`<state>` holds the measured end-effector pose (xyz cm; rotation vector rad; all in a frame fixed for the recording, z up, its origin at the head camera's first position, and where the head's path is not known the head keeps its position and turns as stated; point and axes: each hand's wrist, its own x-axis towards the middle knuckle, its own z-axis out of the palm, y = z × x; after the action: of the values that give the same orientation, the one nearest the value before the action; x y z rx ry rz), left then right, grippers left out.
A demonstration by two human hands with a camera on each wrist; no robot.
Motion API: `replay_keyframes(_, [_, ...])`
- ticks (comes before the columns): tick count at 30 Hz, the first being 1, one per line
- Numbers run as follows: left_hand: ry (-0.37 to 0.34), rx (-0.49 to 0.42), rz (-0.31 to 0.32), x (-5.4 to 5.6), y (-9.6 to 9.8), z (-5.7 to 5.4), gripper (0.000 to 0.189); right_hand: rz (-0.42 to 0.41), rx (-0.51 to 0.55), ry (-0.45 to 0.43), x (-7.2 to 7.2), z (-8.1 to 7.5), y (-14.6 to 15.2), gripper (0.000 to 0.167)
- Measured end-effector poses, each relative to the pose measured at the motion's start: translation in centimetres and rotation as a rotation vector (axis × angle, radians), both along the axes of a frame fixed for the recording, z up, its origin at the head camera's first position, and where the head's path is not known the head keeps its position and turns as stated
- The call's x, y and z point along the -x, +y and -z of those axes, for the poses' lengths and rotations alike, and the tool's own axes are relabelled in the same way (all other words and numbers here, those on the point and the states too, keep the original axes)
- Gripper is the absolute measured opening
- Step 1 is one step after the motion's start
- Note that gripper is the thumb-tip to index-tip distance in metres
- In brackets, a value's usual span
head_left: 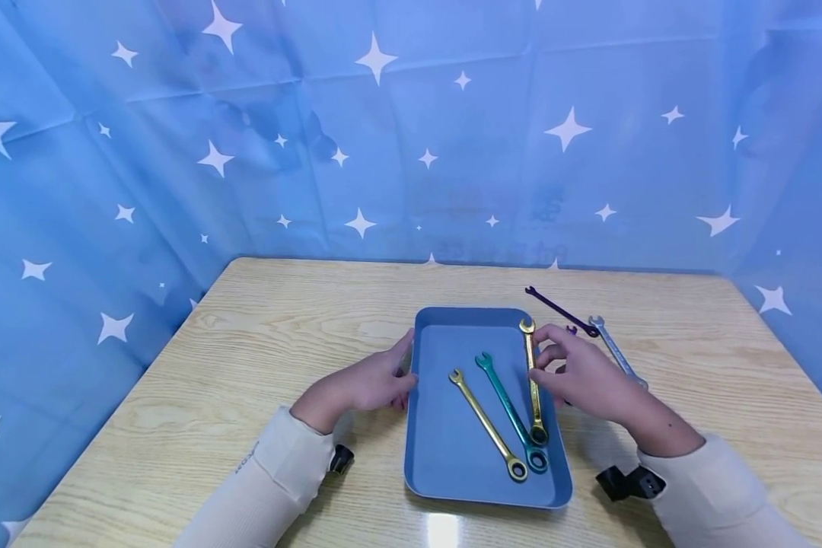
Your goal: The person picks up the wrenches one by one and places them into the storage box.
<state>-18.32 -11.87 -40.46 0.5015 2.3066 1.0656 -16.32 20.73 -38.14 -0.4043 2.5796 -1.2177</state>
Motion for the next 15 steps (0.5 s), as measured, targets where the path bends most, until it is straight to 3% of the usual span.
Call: replay_keyframes(15, [0.003,-0.013,0.004,-0.09,0.01,-0.06,0.08,-0.023,-0.088,0.007,-0.28,0.78,-0.59,0.044])
